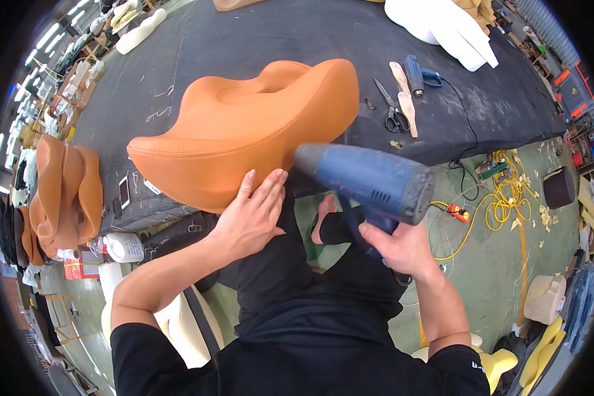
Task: Smoothing out and fitting leather covers onto foam seat components using a heat gun and manual pressure.
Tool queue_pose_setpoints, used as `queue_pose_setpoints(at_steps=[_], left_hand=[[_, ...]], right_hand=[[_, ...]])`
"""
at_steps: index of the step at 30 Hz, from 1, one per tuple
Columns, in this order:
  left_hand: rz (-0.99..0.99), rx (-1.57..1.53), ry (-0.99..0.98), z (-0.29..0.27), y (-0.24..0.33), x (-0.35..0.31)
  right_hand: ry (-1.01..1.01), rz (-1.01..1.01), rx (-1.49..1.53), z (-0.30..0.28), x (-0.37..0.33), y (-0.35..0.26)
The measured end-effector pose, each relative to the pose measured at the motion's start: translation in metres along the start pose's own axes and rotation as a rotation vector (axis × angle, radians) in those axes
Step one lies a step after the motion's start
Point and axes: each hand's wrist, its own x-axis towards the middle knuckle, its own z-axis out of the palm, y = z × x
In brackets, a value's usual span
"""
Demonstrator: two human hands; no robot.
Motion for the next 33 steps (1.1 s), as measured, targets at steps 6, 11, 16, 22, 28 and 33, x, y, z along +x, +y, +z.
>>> queue_pose_setpoints(at_steps=[6,11,16,22,28,33], left_hand=[[0.030,0.110,-0.105,-0.013,-0.001,0.033],[-0.034,0.133,0.264,0.001,-0.010,0.073],[0.154,0.017,-0.593,-0.017,0.032,0.051],[-0.018,0.017,0.285,-0.026,0.015,0.056],[0.371,-0.683,-0.041,0.001,0.028,0.007],[-0.290,-0.606,0.843,0.002,-0.041,-0.064]], right_hand=[[0.323,-0.063,-0.118,-0.010,0.003,0.005],[0.517,0.061,-0.107,-0.040,0.003,0.003],[0.527,0.046,-0.057,-0.047,-0.014,0.007],[0.499,0.036,-0.066,-0.044,-0.015,0.016],[0.429,0.033,-0.062,-0.041,-0.016,0.012],[0.392,0.056,-0.064,-0.041,-0.008,-0.003]])
